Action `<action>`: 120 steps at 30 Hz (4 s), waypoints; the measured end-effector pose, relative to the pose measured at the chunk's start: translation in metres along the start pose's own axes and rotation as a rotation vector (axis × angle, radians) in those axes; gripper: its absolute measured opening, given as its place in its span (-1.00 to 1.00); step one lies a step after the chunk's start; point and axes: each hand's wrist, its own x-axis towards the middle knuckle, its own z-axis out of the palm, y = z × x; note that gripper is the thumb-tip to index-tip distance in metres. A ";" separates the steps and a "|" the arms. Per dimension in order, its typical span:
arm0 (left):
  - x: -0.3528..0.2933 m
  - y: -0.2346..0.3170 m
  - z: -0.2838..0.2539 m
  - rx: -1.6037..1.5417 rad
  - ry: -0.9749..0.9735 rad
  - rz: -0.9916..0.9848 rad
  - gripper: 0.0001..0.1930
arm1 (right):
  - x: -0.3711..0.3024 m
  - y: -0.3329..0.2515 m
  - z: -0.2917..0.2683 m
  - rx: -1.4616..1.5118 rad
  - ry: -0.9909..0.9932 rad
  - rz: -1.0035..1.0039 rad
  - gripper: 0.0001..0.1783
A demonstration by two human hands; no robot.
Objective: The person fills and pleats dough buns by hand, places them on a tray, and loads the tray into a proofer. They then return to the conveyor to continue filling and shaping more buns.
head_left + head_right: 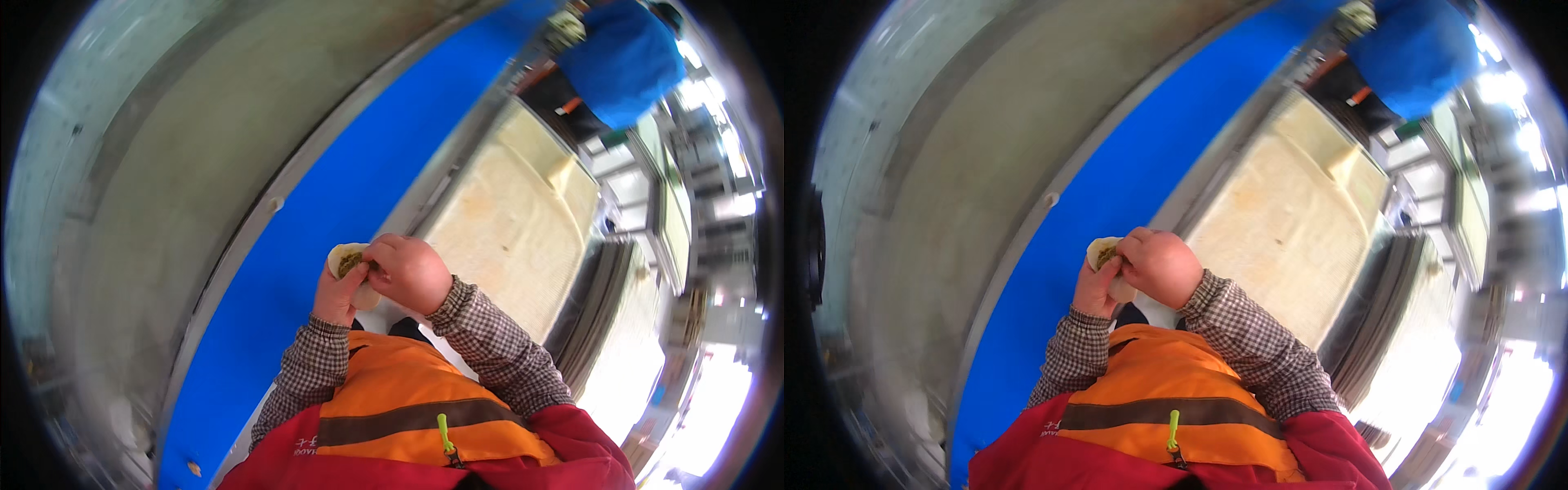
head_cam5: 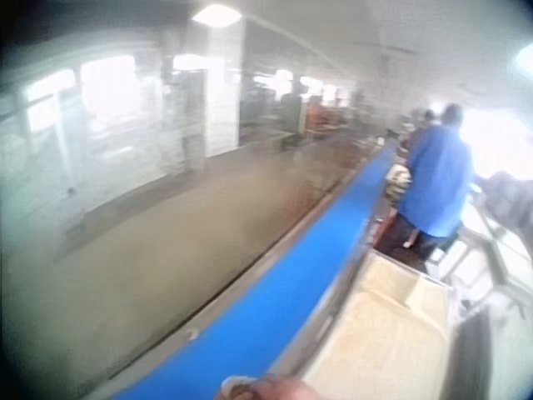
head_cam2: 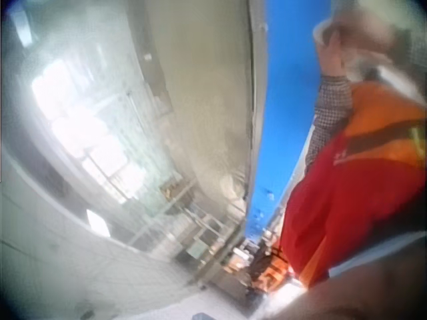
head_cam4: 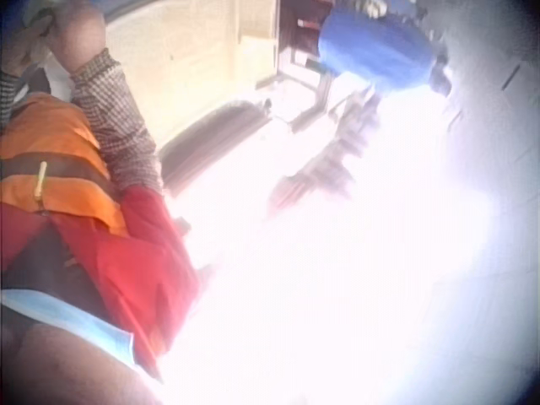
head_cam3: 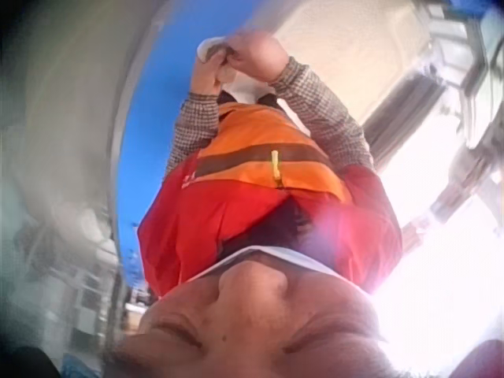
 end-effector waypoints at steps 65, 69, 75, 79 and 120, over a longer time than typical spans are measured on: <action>0.094 -0.083 0.189 1.068 -0.785 -0.741 -0.63 | -0.180 0.075 -0.129 0.136 0.396 0.639 -0.86; 0.084 -0.086 0.195 1.181 -0.750 -0.629 -0.64 | -0.185 0.071 -0.131 0.515 0.507 0.748 -0.86; 0.077 -0.093 0.213 1.482 -0.830 -0.668 -0.64 | -0.188 0.067 -0.134 0.062 0.321 0.680 -0.87; 0.082 -0.100 0.211 1.716 -1.184 -0.385 -0.61 | -0.196 0.065 -0.131 0.180 0.437 0.651 -0.85; 0.060 -0.135 0.183 0.905 -0.648 -0.541 -0.73 | -0.218 0.071 -0.110 0.102 0.570 0.598 -0.77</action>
